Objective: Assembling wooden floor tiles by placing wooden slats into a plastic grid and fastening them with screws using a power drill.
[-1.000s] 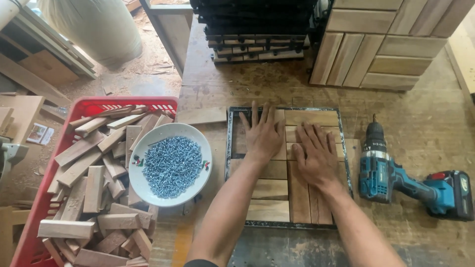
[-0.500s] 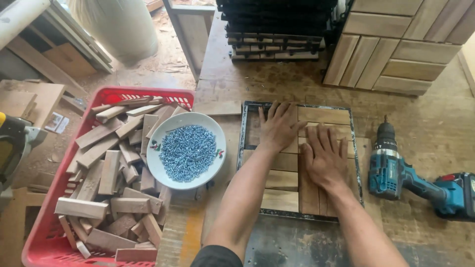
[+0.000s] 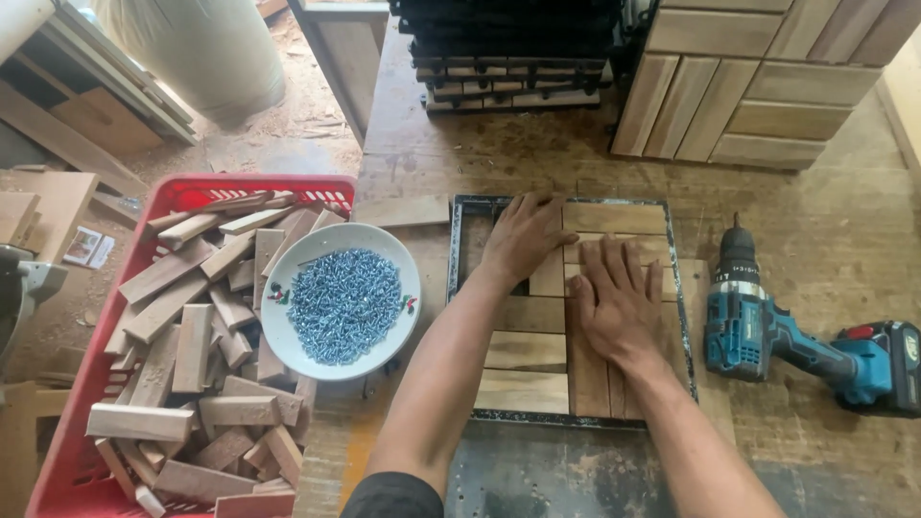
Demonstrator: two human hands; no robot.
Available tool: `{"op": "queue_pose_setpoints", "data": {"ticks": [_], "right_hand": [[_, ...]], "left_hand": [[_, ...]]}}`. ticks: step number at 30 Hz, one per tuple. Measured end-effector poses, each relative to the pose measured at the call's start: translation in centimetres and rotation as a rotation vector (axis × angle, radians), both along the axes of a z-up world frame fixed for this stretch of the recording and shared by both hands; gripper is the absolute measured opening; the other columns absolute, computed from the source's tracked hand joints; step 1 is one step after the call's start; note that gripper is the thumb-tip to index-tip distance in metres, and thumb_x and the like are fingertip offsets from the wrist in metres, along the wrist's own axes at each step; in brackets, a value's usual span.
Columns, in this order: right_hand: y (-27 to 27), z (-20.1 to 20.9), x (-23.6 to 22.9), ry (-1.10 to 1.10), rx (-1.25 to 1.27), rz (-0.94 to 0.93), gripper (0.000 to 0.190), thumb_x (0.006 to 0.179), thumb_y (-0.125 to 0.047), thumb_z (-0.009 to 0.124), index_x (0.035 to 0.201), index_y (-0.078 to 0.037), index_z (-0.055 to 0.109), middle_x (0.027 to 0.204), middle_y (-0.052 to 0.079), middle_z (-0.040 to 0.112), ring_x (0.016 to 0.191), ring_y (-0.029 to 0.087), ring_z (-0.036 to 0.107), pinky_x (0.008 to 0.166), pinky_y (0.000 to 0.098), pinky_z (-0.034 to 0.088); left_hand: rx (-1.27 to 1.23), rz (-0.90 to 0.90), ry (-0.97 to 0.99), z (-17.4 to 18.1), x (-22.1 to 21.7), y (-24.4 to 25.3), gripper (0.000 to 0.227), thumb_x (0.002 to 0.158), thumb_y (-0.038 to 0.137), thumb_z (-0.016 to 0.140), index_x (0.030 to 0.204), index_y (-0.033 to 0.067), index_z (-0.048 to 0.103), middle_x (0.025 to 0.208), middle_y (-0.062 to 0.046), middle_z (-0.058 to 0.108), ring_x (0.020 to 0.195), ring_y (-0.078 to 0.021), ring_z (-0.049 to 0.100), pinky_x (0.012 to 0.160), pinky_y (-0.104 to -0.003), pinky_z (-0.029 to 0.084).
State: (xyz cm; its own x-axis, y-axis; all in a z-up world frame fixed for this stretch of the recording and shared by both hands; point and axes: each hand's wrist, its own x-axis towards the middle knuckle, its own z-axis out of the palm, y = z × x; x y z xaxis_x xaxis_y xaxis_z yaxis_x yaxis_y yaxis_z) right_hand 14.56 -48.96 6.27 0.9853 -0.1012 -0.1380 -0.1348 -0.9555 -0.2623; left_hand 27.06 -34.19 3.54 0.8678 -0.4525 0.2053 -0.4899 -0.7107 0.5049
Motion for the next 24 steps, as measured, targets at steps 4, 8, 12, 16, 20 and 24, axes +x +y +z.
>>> {"op": "queue_pose_setpoints", "data": {"ticks": [4,8,12,16,20,24], "right_hand": [[0.1,-0.1,0.4,-0.029,-0.004,0.004,0.062,0.108,-0.058,0.014,0.164,-0.033,0.026,0.174,-0.001,0.014,0.16,0.027,0.006,0.129,0.0521,-0.006],[-0.2,-0.8,0.2,-0.008,-0.054,0.026,0.061,0.108,-0.056,0.012,0.165,-0.034,0.021,0.175,-0.002,0.01,0.16,0.027,0.004,0.129,0.0525,-0.006],[0.0,0.4,0.0,0.045,-0.084,0.063,0.064,0.109,-0.056,0.006,0.166,-0.031,0.015,0.175,0.001,0.007,0.16,0.031,0.004,0.129,0.0552,-0.003],[-0.8,-0.8,1.2,0.067,-0.09,0.073,0.066,0.107,-0.06,0.001,0.166,-0.032,0.012,0.175,0.001,0.005,0.16,0.03,0.002,0.128,0.0556,-0.003],[-1.4,-1.4,0.4,0.096,-0.129,0.094,0.067,0.108,-0.059,-0.001,0.167,-0.029,0.008,0.175,0.003,0.002,0.16,0.032,-0.001,0.128,0.0575,-0.003],[-1.1,-1.3,0.6,0.098,-0.083,0.078,0.068,0.108,-0.059,0.001,0.168,-0.027,0.008,0.175,0.007,0.006,0.159,0.037,0.005,0.126,0.0605,0.003]], "left_hand": [[0.059,0.022,-0.121,-0.8,-0.2,-0.2,0.058,0.102,0.06,0.046,0.14,0.0188,0.056,0.138,-0.01,0.046,0.135,-0.031,0.05,0.118,-0.051,0.042],[0.134,0.066,-0.267,-1.8,-1.1,-0.6,0.05,0.098,0.06,0.047,0.128,0.0244,0.066,0.133,-0.005,0.049,0.13,-0.0262,0.05,0.111,-0.046,0.038],[0.219,0.055,-0.281,-1.2,-2.7,-0.8,0.049,0.108,0.047,0.042,0.142,0.0169,0.06,0.153,-0.011,0.046,0.147,-0.0289,0.04,0.121,-0.061,0.029],[0.291,-0.08,-0.082,0.5,-7.0,1.0,0.061,0.11,0.046,0.025,0.157,0.0092,0.041,0.165,-0.014,0.036,0.156,-0.0286,0.028,0.124,-0.067,0.01],[0.299,-0.196,-0.121,3.8,-15.1,3.5,0.058,0.106,0.04,0.032,0.152,0.0082,0.048,0.159,-0.014,0.046,0.152,-0.0272,0.037,0.124,-0.067,0.014],[0.106,-0.239,-0.159,2.1,-21.4,5.7,0.047,0.1,0.04,0.048,0.136,0.0156,0.068,0.139,-0.007,0.069,0.142,-0.0218,0.055,0.126,-0.071,0.012]]}}
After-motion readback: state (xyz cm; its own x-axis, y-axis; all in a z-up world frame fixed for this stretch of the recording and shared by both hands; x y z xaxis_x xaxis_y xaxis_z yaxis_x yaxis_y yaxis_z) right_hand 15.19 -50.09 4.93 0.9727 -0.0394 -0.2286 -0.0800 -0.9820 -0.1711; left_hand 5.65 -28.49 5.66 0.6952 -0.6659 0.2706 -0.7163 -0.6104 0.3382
